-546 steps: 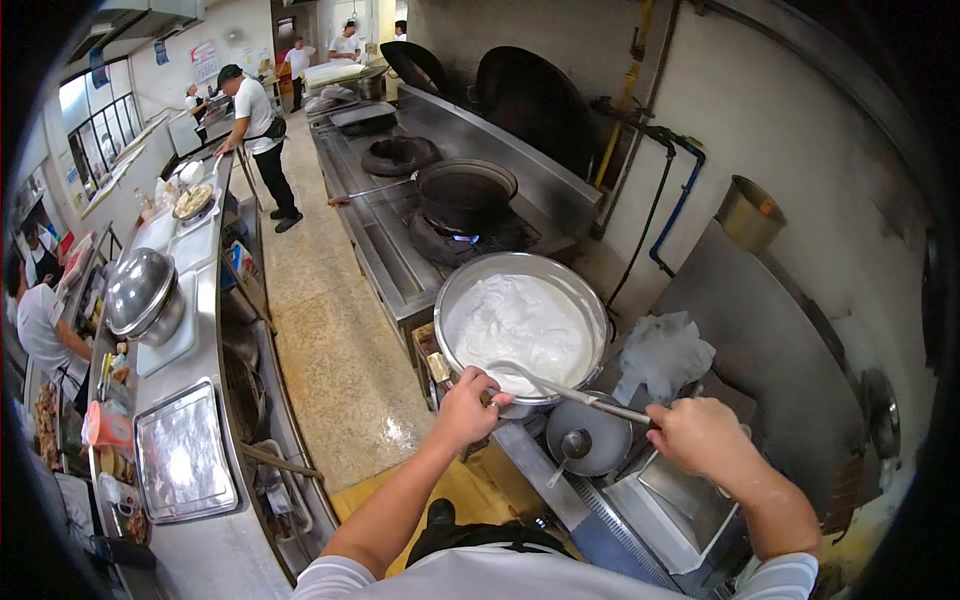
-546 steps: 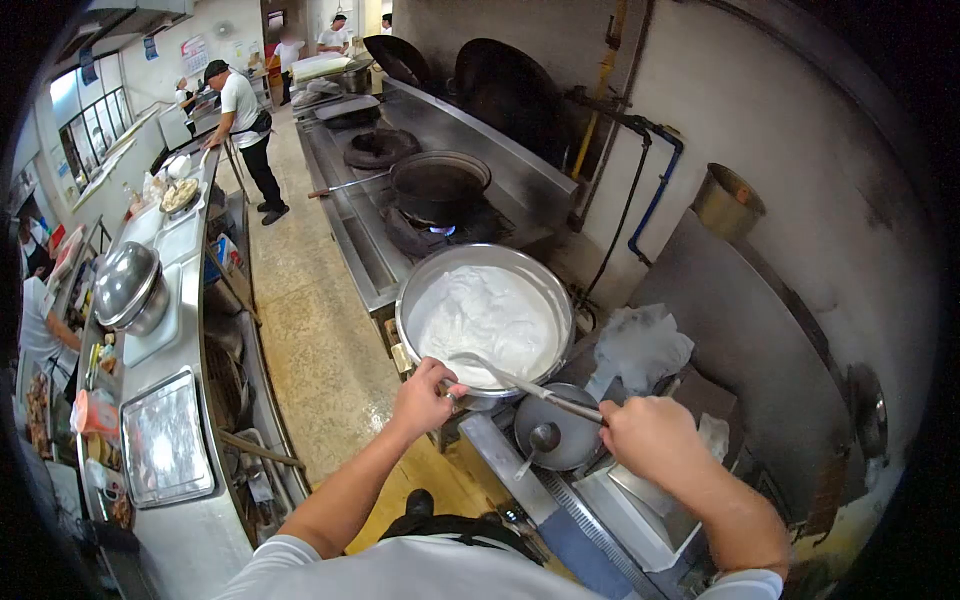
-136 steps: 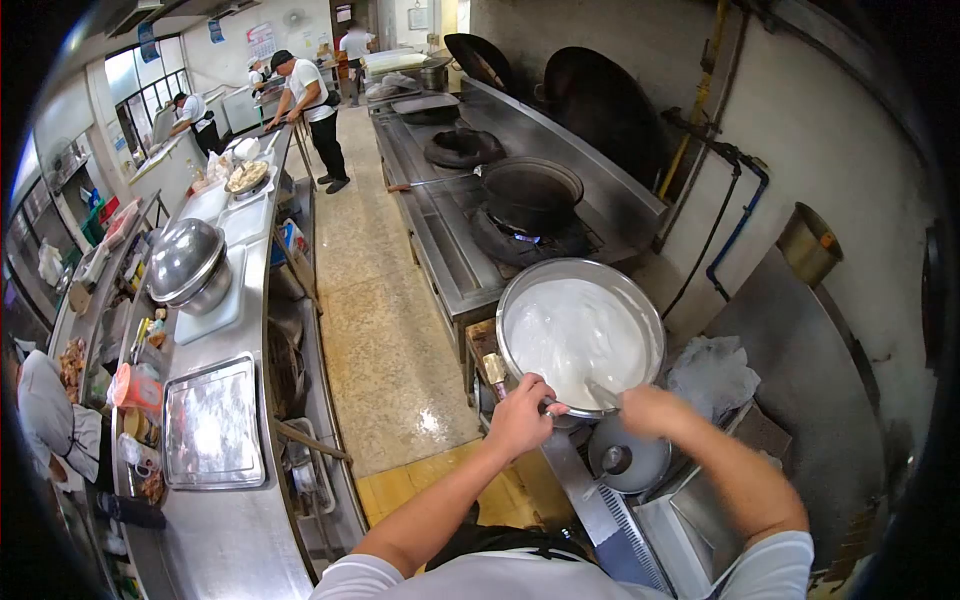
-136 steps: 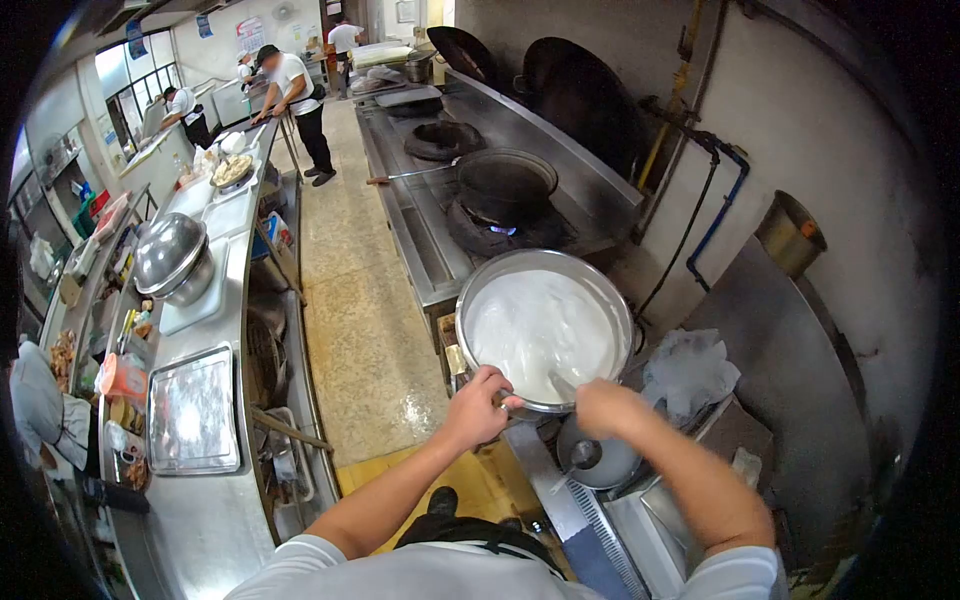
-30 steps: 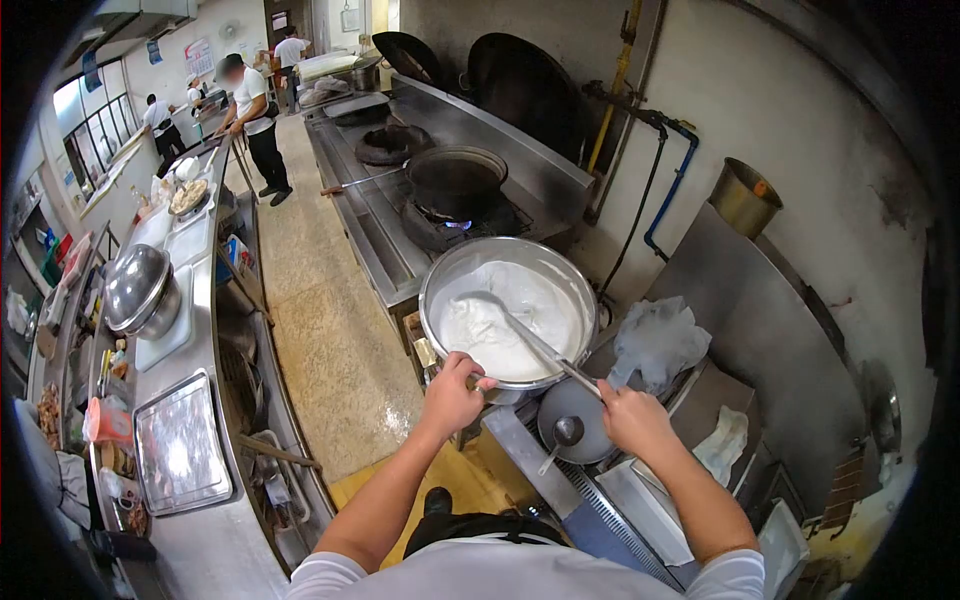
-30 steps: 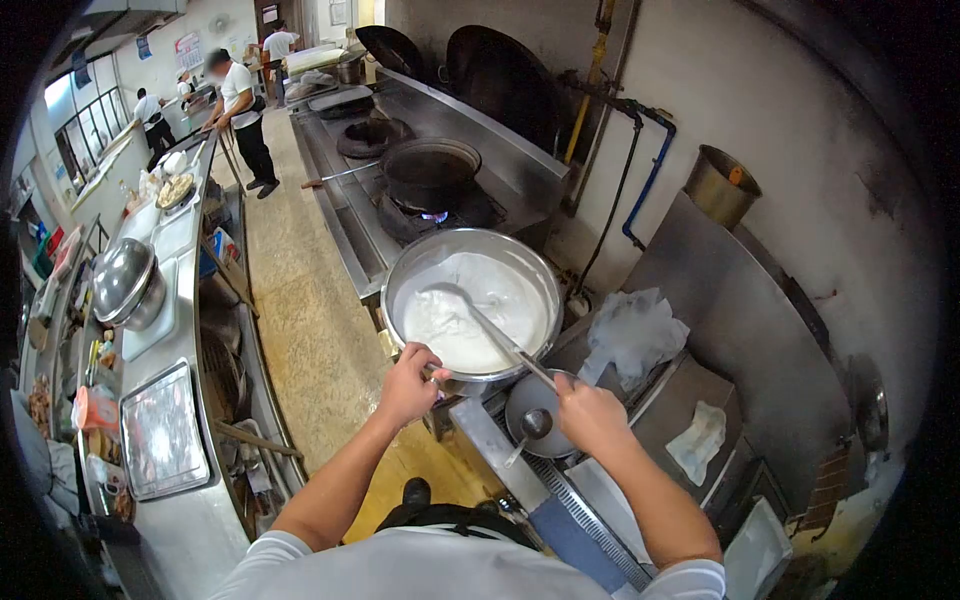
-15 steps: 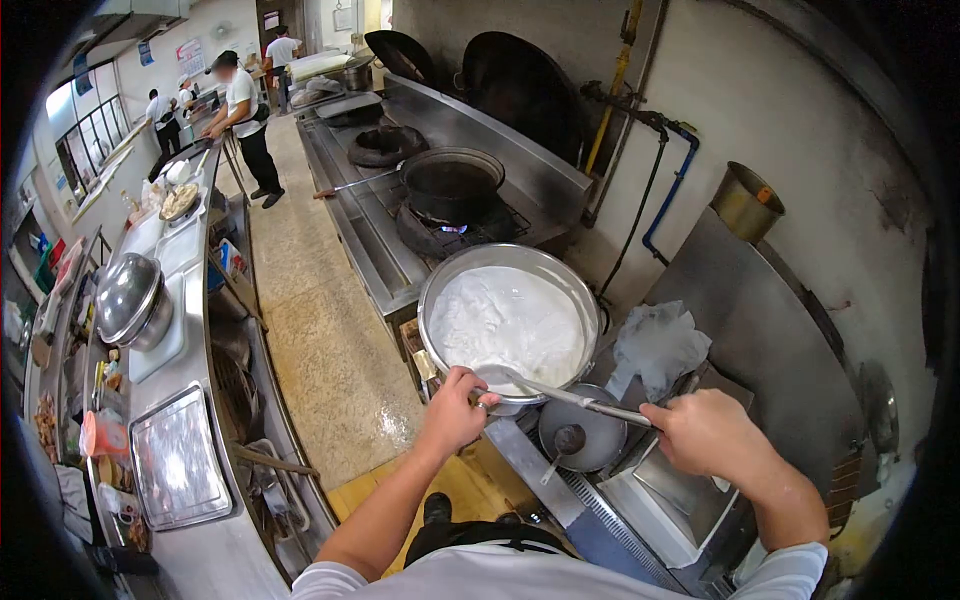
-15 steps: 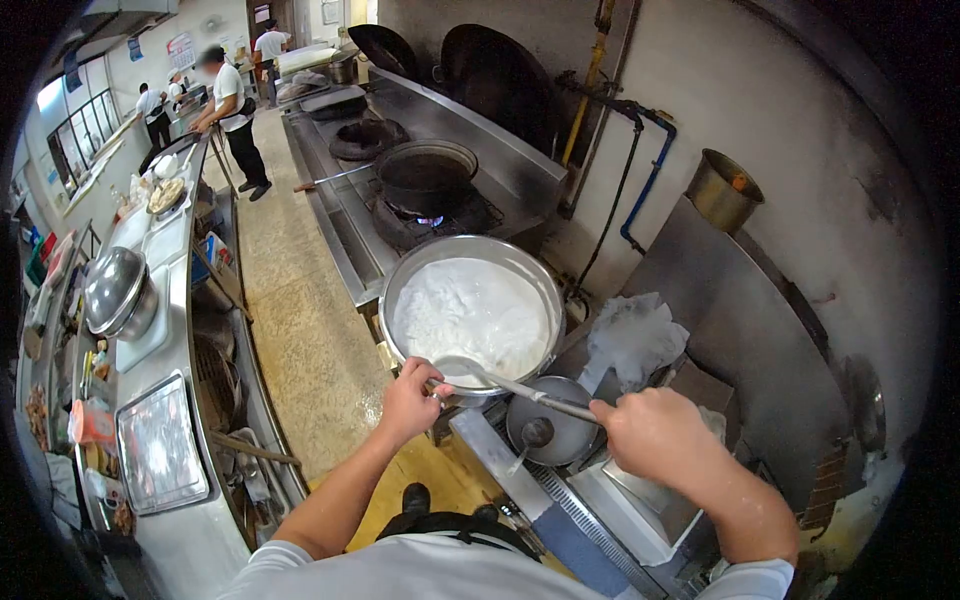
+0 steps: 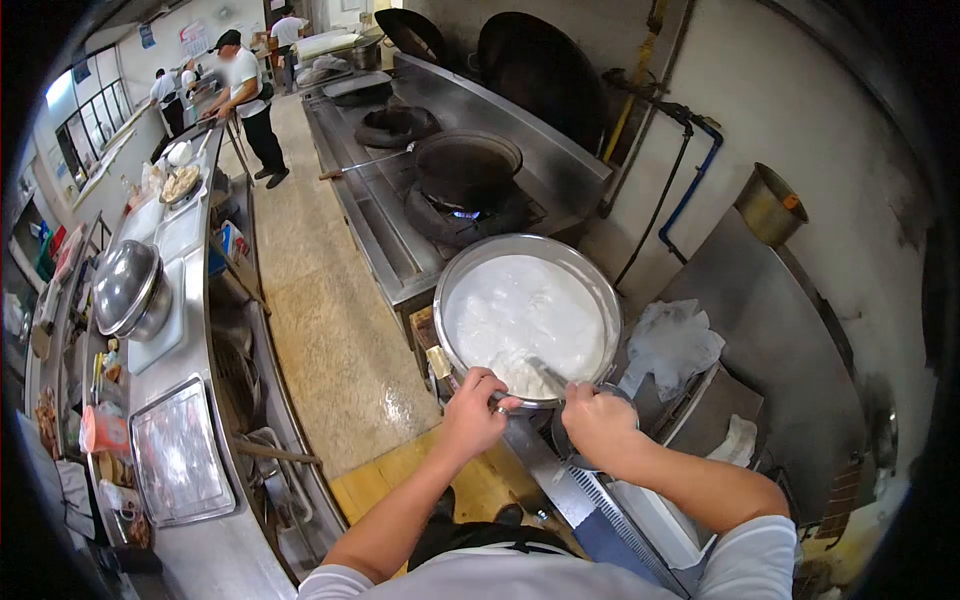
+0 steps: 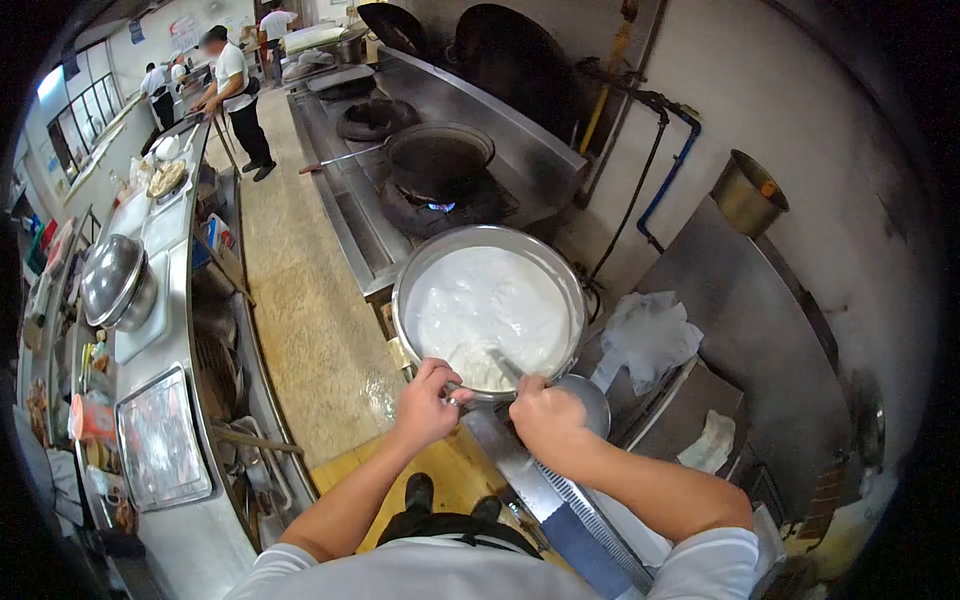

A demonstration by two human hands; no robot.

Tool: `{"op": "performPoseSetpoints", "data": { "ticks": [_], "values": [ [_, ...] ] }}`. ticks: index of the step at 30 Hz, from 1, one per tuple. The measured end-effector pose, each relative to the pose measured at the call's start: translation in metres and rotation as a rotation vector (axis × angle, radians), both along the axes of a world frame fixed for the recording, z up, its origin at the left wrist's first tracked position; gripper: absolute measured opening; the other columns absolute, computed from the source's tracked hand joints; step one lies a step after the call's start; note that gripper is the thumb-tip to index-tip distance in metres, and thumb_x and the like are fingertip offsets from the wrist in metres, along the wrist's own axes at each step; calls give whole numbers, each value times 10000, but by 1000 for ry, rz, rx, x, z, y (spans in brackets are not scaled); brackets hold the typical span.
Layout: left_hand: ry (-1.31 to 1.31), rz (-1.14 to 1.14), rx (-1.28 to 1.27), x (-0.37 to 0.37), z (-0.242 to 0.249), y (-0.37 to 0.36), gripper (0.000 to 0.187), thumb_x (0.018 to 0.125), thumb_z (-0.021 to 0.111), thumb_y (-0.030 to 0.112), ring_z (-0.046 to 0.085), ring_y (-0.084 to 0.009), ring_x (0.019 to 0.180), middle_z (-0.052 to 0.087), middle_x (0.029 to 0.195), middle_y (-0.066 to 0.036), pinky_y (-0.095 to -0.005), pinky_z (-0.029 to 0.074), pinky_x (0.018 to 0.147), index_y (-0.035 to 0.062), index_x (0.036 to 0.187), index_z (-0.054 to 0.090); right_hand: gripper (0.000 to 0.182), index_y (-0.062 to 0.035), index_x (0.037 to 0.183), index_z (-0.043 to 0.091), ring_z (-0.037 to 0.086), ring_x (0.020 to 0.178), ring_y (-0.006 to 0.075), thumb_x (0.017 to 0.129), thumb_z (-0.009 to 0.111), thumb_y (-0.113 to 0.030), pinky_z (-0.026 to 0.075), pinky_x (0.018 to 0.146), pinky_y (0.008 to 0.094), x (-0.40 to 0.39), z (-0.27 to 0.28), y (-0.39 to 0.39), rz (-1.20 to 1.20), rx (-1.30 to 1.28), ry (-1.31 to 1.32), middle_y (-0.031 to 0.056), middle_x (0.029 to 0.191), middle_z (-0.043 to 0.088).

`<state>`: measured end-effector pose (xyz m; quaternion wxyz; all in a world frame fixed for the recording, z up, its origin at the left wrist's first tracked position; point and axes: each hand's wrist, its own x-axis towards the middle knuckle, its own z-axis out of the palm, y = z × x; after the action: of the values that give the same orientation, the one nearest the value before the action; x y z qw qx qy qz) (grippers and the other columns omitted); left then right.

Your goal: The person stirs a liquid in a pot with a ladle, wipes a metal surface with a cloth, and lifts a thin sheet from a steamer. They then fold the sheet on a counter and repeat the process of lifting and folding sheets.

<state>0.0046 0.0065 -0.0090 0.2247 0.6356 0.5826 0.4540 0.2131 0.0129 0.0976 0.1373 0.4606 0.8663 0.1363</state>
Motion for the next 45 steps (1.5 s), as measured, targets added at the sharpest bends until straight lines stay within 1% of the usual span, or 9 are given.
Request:
{"op": "performPoseSetpoints", "data": {
  "ticks": [4, 7, 10, 15, 17, 28, 35, 40, 45],
  "values": [
    [19, -3, -40, -1, 6, -3, 285, 881, 828, 253, 701, -327, 850, 650, 1132, -108, -435, 566, 744, 42, 1016, 693, 402, -20, 1315, 659, 763, 759, 294, 945, 622, -174, 616, 553, 454, 33, -46, 25, -107, 157, -35, 203, 1050, 694],
    [47, -2, -31, -1, 3, -4, 287, 887, 822, 260, 692, -352, 933, 646, 1146, -112, -453, 557, 790, 47, 1028, 692, 407, -12, 1338, 643, 756, 729, 317, 958, 613, -152, 611, 549, 455, 67, -37, 36, -136, 97, -35, 219, 1030, 704],
    [48, 0, -53, -1, 6, -6, 282, 893, 815, 263, 680, -365, 983, 643, 1153, -117, -460, 549, 820, 54, 1039, 694, 347, 21, 1245, 694, 756, 700, 335, 923, 628, -89, 601, 537, 459, 94, -14, 55, -74, -52, -6, 229, 936, 732],
    [53, -11, -52, -1, 4, -8, 271, 907, 799, 272, 676, -375, 1010, 642, 1157, -111, -462, 548, 829, 59, 1038, 696, 191, 60, 878, 739, 680, 556, 280, 878, 587, -57, 537, 481, 439, 47, 101, 98, -498, -777, -111, 178, 709, 704],
    [54, -6, -75, 0, 7, -9, 272, 913, 792, 282, 677, -377, 1025, 641, 1159, -107, -469, 548, 837, 58, 1035, 695, 198, 19, 807, 684, 592, 517, 205, 933, 628, -123, 461, 457, 407, 52, 103, 122, -577, -958, -2, 92, 660, 648],
    [95, 16, -67, 1, 7, -10, 267, 914, 786, 296, 671, -390, 1044, 639, 1163, -109, -485, 546, 863, 67, 1019, 700, 228, -34, 869, 634, 537, 480, 121, 1020, 614, -204, 416, 405, 342, 35, 33, 58, -741, -1111, 749, 14, 639, 570],
    [77, 20, -85, 5, 8, -9, 269, 896, 812, 269, 682, -374, 975, 643, 1131, -117, -465, 548, 812, 54, 1008, 695, 185, -15, 983, 618, 504, 442, 98, 1061, 553, -171, 373, 361, 313, 48, 4, 2, -765, -1055, 1287, -7, 671, 542],
    [52, -1, -52, 5, 1, -5, 298, 903, 803, 319, 681, -394, 967, 634, 1131, -127, -479, 545, 816, 53, 997, 705, 359, 9, 1380, 586, 516, 474, 92, 1084, 542, -189, 418, 413, 289, 61, -10, -28, -786, -1012, 1401, -3, 705, 564],
    [67, 0, -59, 4, -2, -5, 295, 888, 817, 306, 682, -394, 958, 636, 1141, -126, -478, 543, 809, 54, 994, 708, 572, -70, 1613, 415, 539, 508, 99, 1068, 559, -170, 428, 430, 288, 67, -37, -58, -714, -931, 1534, -4, 762, 573]
  ]
}}
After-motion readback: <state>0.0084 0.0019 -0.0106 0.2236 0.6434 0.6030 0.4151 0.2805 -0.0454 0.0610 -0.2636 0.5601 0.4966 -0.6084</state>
